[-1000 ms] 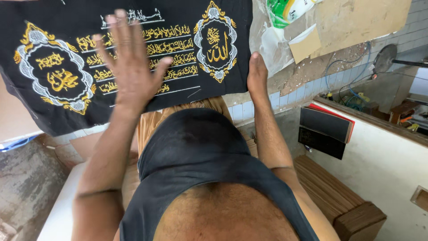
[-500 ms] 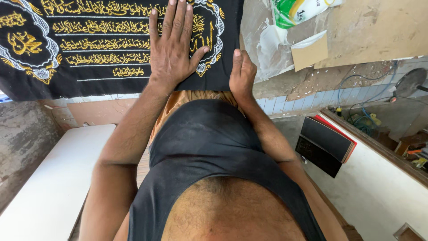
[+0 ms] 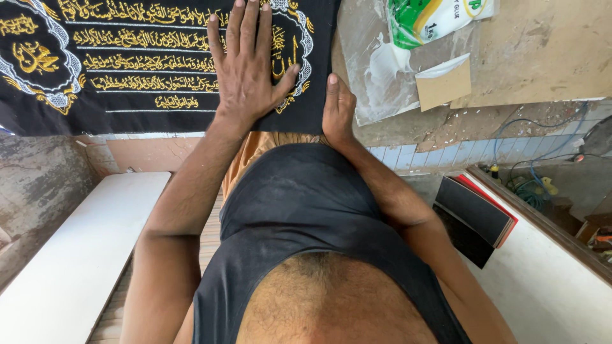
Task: The person applies glue to rectangular cardboard pieces using a small wooden block, then places black embroidered fabric pieces onto the glued surfaces and presses them down. The person repeats this process for multiple units.
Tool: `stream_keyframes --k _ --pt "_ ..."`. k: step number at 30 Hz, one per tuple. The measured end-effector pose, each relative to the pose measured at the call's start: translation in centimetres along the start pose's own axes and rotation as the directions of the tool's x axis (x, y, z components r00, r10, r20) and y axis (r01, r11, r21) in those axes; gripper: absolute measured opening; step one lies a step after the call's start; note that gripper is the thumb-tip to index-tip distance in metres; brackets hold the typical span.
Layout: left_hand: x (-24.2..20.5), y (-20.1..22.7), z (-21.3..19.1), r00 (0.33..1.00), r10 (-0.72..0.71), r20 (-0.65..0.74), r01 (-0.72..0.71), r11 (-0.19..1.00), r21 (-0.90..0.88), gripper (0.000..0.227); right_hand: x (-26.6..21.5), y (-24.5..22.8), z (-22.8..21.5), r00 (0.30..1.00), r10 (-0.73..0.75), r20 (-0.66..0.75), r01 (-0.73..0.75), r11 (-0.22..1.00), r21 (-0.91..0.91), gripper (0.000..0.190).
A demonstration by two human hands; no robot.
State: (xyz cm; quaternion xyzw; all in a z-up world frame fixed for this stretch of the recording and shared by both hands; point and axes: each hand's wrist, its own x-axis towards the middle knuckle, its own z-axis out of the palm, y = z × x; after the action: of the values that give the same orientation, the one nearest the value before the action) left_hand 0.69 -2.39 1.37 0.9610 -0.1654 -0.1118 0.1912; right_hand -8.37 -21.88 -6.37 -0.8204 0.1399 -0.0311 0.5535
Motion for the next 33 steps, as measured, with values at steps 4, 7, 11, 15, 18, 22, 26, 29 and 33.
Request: stream_keyframes --k 4,7,11,15,18,22,26,29,33 --pt "2.1 2.1 0.8 0.999 0.042 -0.031 -0.044 0.997 -0.070 0.109 -0.2 0.4 -0.1 0.999 -0.029 0.028 0.029 1.000 0.012 0.048" --pt "2.7 2.7 1.4 0.999 0.018 0.040 -0.014 0.995 -0.098 0.117 -0.4 0.9 -0.4 0.997 -0.047 0.059 0.041 0.994 0.097 0.050" --pt "2.7 2.4 1.2 0.999 0.026 0.025 -0.024 0.998 -0.066 0.118 3.4 1.7 -0.4 0.999 0.048 0.000 -0.047 0.995 0.088 0.058" --pt "2.7 2.6 1.1 0.999 0.023 0.028 -0.021 0.997 -0.071 0.119 9.9 2.1 -0.4 0.995 0.092 0.039 -0.100 0.958 0.269 0.061" --pt "2.7 2.7 0.9 0.999 0.013 0.034 -0.010 0.998 -0.067 0.119 13.5 1.5 0.1 0.999 -0.044 0.029 0.034 0.955 0.296 0.058" --pt "2.7 2.7 0.9 0.998 -0.001 0.059 0.005 0.996 -0.084 0.122 14.7 0.9 1.4 0.979 -0.185 -0.080 0.196 0.966 0.165 0.050" --pt "3.0 2.7 1.0 0.997 -0.015 0.070 0.020 0.997 -0.071 0.124 14.7 1.5 2.1 0.984 -0.121 -0.130 0.126 0.992 0.030 0.050" --pt "3.0 2.8 1.1 0.996 -0.018 0.083 0.024 0.997 -0.071 0.125 14.7 2.5 2.3 0.980 -0.139 -0.144 0.150 0.986 0.069 0.051" --pt "3.1 2.8 1.2 0.996 -0.025 0.090 0.032 0.997 -0.077 0.126 15.2 3.4 2.6 0.980 -0.145 -0.135 0.158 0.983 0.091 0.051"
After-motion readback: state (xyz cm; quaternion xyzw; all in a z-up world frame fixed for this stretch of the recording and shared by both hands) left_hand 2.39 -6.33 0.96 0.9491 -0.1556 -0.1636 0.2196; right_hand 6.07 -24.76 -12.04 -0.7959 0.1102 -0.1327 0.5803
